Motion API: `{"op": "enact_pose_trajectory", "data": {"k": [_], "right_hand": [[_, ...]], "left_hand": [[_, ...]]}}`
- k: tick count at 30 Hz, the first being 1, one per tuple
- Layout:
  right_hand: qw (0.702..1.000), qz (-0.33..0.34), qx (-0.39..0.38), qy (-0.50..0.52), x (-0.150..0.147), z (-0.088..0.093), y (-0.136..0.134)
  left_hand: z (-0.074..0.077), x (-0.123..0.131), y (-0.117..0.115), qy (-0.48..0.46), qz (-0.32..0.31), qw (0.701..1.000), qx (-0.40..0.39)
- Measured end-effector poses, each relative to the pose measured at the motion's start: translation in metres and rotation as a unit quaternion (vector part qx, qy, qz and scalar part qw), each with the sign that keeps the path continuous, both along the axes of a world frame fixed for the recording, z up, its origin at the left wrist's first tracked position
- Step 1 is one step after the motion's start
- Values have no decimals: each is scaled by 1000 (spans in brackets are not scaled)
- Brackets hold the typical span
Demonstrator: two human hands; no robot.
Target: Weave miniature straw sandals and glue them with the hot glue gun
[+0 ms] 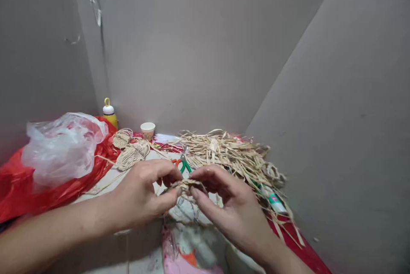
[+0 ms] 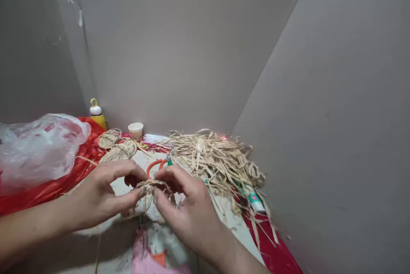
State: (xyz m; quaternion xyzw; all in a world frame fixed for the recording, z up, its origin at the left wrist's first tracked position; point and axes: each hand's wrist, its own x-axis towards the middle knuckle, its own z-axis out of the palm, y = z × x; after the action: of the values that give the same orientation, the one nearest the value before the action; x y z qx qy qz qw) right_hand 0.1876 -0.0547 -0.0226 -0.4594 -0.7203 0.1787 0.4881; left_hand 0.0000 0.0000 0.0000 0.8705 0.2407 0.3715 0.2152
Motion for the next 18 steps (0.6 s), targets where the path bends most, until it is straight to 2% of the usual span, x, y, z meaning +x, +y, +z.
{"op": "enact_pose_trajectory", "data": {"k": [4, 11, 18], "right_hand": [[999, -19, 26, 8, 1, -5, 1], [996, -30, 83, 15, -10, -7, -1], [987, -72, 142, -23, -14, -16, 0]], "left_hand": [[-6, 2, -1, -23, 9, 1000, 7], [-23, 0, 1, -64, 18, 994, 86], [-26, 3, 1, -93, 43, 987, 126]]}}
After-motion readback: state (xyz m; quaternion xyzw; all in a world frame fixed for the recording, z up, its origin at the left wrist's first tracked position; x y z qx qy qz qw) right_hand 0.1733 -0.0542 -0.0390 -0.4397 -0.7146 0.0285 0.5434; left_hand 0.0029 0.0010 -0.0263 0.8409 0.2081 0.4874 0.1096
